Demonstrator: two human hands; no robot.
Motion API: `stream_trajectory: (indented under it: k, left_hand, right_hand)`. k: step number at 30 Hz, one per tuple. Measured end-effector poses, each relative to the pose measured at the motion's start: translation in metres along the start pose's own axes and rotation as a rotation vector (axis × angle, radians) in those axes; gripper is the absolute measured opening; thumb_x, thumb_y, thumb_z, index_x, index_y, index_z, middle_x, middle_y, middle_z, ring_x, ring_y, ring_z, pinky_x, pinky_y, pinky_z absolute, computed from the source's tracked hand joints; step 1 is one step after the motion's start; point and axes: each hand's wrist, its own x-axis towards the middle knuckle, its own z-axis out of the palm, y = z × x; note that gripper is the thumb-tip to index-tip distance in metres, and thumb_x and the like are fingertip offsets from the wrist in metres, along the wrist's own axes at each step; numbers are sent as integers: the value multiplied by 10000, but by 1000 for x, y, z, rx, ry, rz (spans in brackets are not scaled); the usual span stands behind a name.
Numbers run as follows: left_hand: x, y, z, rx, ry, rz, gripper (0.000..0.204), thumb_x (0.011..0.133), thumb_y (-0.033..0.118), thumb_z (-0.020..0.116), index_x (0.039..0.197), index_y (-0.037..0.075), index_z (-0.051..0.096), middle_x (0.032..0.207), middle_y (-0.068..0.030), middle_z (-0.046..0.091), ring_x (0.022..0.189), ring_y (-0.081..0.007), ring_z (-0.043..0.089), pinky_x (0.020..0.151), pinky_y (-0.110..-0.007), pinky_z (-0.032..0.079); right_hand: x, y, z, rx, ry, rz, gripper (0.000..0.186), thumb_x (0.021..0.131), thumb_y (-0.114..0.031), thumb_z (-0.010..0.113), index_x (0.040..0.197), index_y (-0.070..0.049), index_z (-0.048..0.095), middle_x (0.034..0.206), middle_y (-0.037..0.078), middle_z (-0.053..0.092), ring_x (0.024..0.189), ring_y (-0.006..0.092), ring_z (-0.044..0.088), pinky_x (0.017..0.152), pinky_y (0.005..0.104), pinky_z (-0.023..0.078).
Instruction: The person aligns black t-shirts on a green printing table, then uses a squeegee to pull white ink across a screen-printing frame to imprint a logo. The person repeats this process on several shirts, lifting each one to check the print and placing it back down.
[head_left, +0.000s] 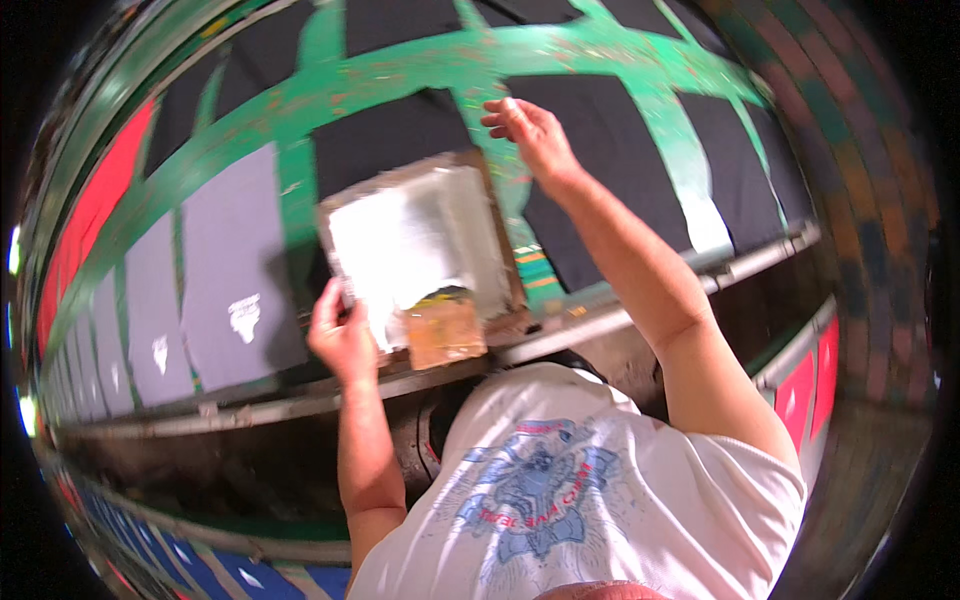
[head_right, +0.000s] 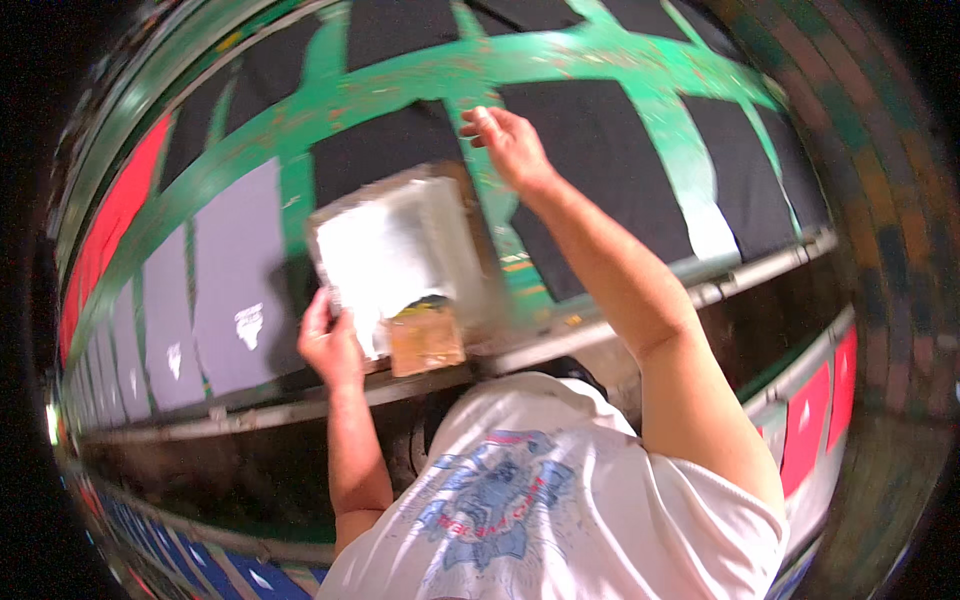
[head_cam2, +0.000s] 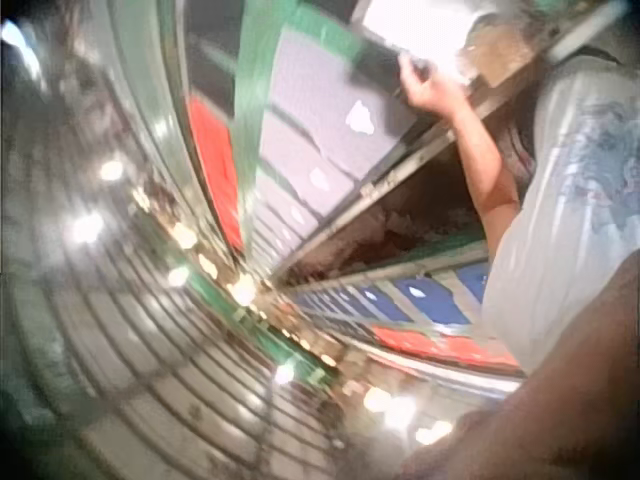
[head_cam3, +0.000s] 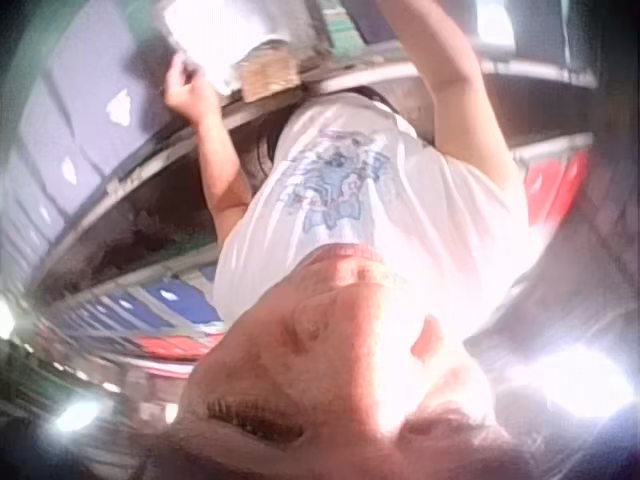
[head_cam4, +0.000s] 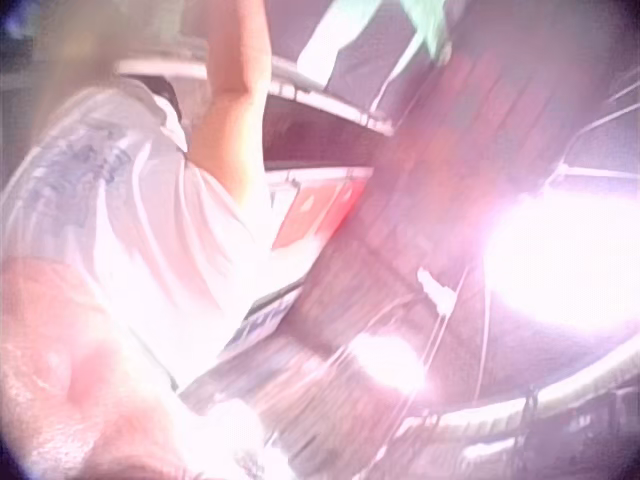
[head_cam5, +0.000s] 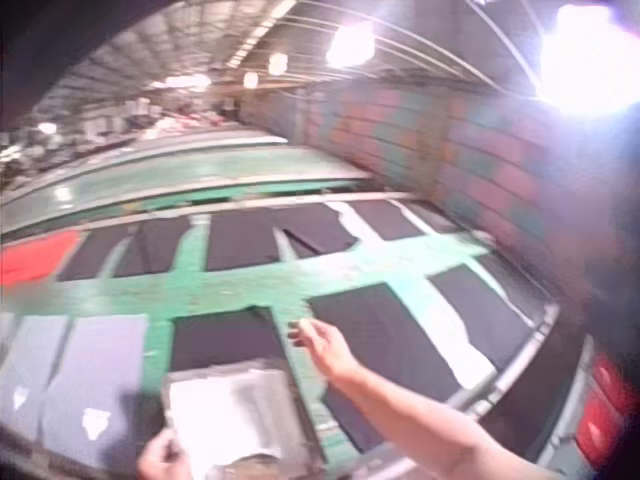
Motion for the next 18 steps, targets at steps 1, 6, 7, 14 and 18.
stream_trajectory:
  k: [1,6,7,14,18]
  left_hand:
    - [1,5,2,21,7,-35,516,919,-114,807,1427,-63,737,1347,-132,791,1146,-188,767,1048,-370,623]
    - [-3,17,24,-94,-69,-16,580,939,-152,747,1509,-105,651,1391,-191,772,1192,-234,767,1071,-371,614]
    - [-3,16,25,-108,-72,-1,584,936,-150,754,1508,-106,650,1389,-193,772,1194,-237,767,1072,-370,614]
    - [1,-3,20,-50,-123,71,654,920,-96,801,1555,-25,661,1224,-110,794,1051,-154,763,913,-307,630]
    - [4,-7,28,-108,-165,45,652,907,-104,776,1545,-29,667,1226,-96,795,1013,-135,748,902,-310,633]
  right_hand:
    - [-38,4,-14,-7,81,-44,611,1191,-547,588,1424,-5,747,1238,116,801,1140,223,713,1074,384,558]
    - [-206,-5,-25,101,-99,37,547,1170,-411,681,1516,12,676,1455,140,688,1343,234,653,1162,405,523]
    - [-223,-8,-17,146,-139,58,573,1169,-407,679,1564,7,643,1525,147,648,1410,244,627,1185,411,511]
    - [-259,-32,30,-124,-6,29,623,1081,-263,771,1631,-30,594,1656,200,561,1482,279,575,1196,423,500]
    - [-255,-53,41,-297,39,64,586,1024,-249,824,1555,-54,674,1637,210,583,1338,277,664,1118,405,542]
